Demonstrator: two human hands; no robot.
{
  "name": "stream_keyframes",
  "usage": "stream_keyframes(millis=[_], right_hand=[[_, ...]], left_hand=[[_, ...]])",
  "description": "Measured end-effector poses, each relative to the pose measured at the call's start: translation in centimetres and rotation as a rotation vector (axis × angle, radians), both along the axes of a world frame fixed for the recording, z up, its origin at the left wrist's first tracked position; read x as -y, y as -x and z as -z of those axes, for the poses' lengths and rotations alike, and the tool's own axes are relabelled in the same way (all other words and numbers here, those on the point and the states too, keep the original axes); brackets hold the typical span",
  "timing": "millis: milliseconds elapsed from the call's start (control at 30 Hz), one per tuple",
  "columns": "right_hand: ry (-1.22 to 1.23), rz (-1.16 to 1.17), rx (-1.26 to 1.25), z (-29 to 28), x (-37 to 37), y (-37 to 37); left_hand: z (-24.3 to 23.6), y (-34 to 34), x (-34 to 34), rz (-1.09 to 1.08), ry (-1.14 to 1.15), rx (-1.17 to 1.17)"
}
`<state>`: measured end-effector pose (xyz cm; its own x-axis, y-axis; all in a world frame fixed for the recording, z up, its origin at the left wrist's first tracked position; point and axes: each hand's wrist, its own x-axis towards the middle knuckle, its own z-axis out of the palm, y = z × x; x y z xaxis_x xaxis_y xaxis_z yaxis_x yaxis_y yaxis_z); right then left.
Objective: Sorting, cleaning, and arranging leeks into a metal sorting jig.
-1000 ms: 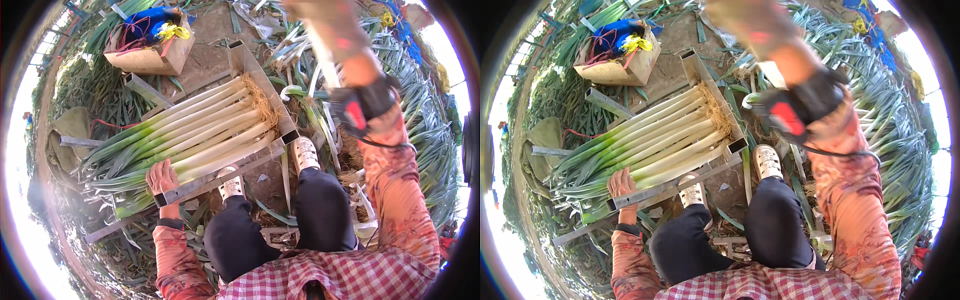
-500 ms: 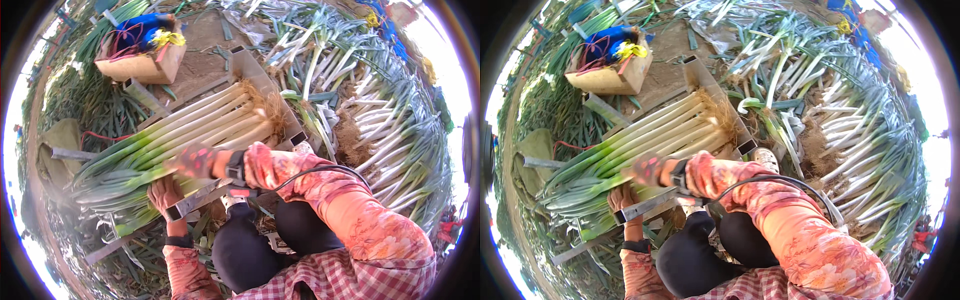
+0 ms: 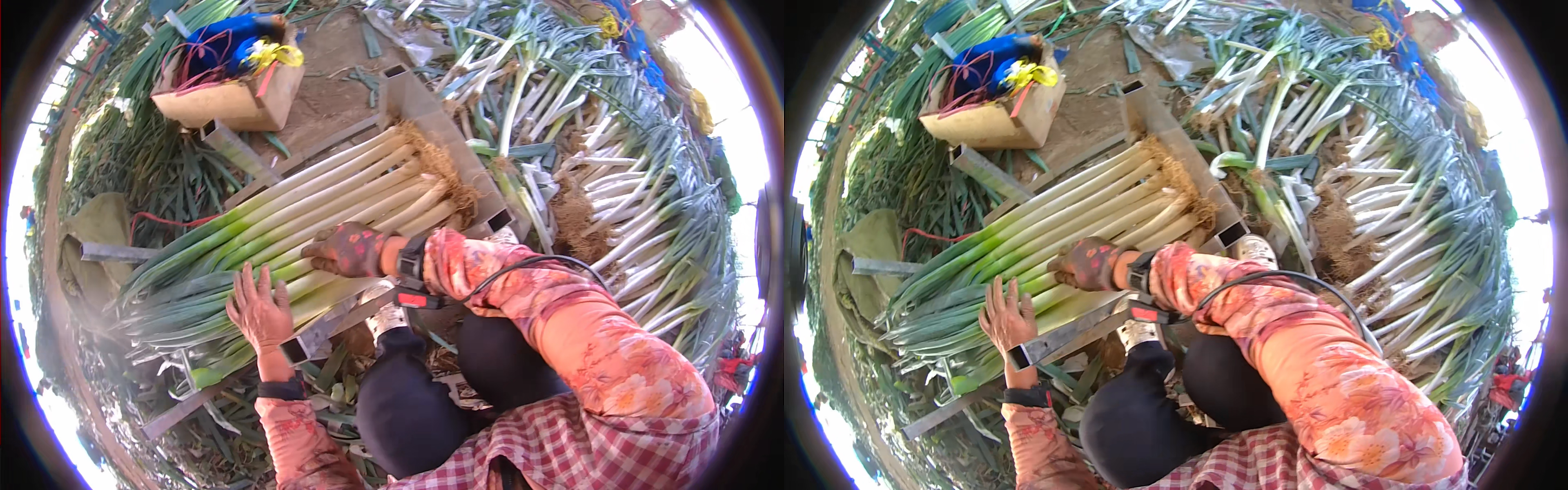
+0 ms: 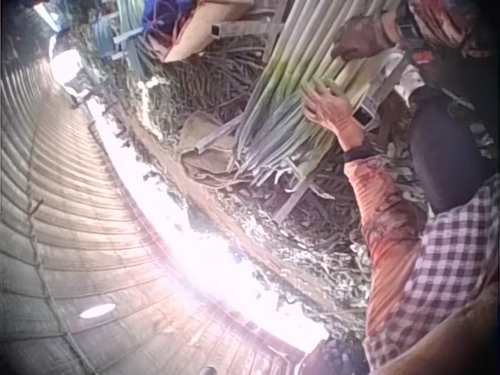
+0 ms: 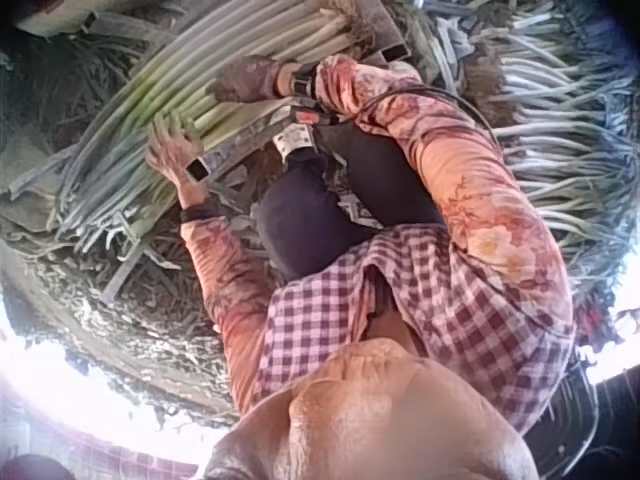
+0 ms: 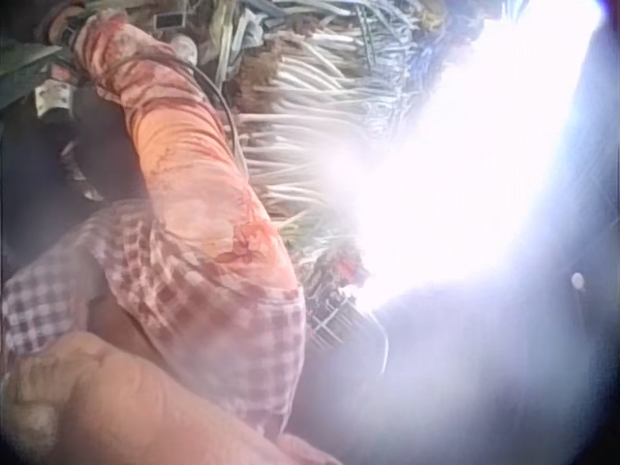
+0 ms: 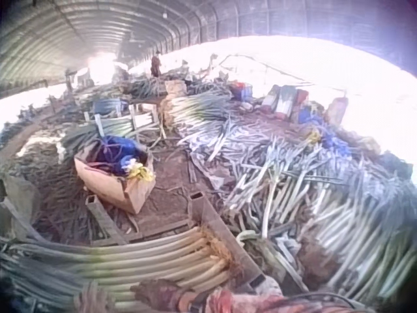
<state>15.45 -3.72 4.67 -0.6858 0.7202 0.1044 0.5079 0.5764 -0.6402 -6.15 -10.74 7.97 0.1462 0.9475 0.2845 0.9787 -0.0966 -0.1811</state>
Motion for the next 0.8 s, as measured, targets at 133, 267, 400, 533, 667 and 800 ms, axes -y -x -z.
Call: stream_keyframes(millis=[133,267,400,533,667,800], right_hand=[[0.058,0.043,0.129,-1.2,0.2,-0.9],[-0.167,0.288,0.407,-3.4,-0.8,-5.6],[-0.012,0.239,0.893,-4.4,0.8,-9.2],[-0.025,-0.004,0.810,-0.3,2.1,-12.8],[0.129,-0.025,0.810,-1.1,0.8,-9.5],[0.311,0.070,0.709,-8.9,0.0,-10.7]], left_hand=[[1.1,0.0,-0.4,-0.040,0.064,0.160],[1.3,0.5,-0.5,-0.037,0.051,0.205],[1.6,1.1,-0.9,-0.010,0.016,0.180],[2.6,0.6,-1.5,-0.007,0.031,0.087],[4.1,2.5,-0.7,-0.047,0.044,0.074],[4.5,0.5,-1.4,0.056,-0.123,0.030]])
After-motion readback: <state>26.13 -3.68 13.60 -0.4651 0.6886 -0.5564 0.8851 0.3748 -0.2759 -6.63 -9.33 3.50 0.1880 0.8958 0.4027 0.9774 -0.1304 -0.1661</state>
